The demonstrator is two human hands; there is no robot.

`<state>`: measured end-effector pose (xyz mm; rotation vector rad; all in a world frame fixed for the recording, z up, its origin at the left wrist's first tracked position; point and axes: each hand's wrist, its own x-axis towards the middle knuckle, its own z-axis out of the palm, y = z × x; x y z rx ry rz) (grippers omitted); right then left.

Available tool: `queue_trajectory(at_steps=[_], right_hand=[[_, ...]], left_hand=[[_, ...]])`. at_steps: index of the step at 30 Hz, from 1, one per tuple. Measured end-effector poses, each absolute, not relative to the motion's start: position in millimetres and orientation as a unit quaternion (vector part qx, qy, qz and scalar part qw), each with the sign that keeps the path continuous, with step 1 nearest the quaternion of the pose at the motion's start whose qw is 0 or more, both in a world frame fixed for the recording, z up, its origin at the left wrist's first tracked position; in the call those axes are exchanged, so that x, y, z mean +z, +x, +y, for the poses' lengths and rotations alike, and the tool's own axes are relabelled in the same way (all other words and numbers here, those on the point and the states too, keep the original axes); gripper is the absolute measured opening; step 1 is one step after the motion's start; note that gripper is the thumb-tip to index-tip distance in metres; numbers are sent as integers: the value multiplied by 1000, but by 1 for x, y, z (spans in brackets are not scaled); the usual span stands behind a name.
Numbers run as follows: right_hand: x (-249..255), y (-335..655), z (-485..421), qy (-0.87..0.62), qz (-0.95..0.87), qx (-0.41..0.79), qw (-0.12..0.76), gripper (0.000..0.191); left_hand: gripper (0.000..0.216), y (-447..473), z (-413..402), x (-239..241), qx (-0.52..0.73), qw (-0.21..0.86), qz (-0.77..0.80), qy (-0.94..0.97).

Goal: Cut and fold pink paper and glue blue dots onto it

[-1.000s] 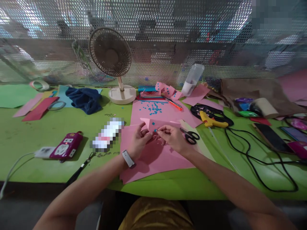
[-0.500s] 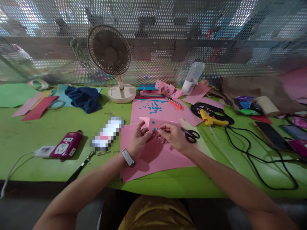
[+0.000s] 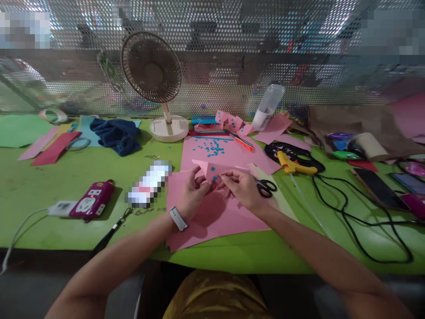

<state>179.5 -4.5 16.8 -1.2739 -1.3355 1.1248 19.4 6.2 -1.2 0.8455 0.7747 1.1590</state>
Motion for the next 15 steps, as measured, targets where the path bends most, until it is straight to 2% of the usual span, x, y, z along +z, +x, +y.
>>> queue_trajectory(at_steps=[15], right_hand=[[15, 177, -6, -507, -546, 478, 465, 27]], left_hand=[[60, 22, 5, -7, 531, 657, 349, 406]])
